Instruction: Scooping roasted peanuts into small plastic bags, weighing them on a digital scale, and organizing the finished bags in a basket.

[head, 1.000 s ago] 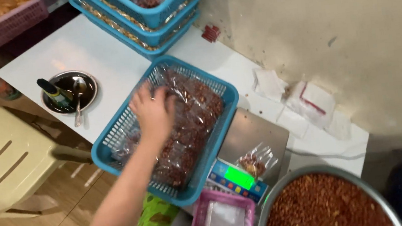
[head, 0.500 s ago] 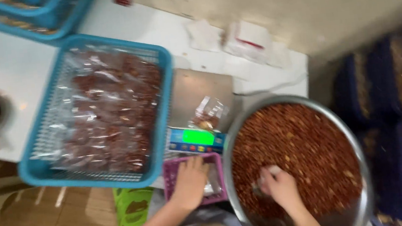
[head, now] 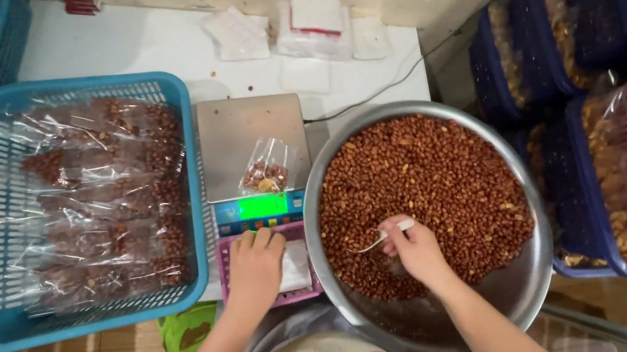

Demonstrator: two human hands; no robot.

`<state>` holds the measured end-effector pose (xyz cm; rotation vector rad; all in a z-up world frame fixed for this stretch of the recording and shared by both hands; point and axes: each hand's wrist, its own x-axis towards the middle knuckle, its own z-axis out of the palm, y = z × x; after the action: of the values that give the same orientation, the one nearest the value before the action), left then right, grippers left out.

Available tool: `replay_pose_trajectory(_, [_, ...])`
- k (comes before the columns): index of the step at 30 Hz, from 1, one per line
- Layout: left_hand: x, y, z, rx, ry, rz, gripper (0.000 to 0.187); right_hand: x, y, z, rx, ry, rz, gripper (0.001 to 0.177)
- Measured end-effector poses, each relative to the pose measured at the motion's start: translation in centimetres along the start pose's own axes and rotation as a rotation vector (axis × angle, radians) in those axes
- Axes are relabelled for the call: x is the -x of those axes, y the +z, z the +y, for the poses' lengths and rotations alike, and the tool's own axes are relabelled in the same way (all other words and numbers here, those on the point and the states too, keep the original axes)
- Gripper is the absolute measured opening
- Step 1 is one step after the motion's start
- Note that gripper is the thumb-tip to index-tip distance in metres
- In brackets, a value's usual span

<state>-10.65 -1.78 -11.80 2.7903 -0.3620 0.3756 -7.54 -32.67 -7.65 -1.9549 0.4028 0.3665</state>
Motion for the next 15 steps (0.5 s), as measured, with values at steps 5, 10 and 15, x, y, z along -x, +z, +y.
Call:
replay_pose_trajectory(5, [1.7, 3.8, -3.1, 0.004, -0.012, -0.308, 0.053, -0.8, 1.0, -0.5, -0.087, 0.091, -0.113, 0.027])
replay_pose_trajectory(10, [0.0, -5.9, -3.1, 0.614, -0.461, -0.01, 0.014, 2.2, -2.3, -3.5, -0.167, 0.118, -0.108, 0.024])
replay_pose_trajectory(15, [-3.7, -10.7, 0.7, 1.029, -0.753, -0.207, 0.013, 4.7, -5.3, -1.9, -0.277, -0.051, -0.066, 0.024])
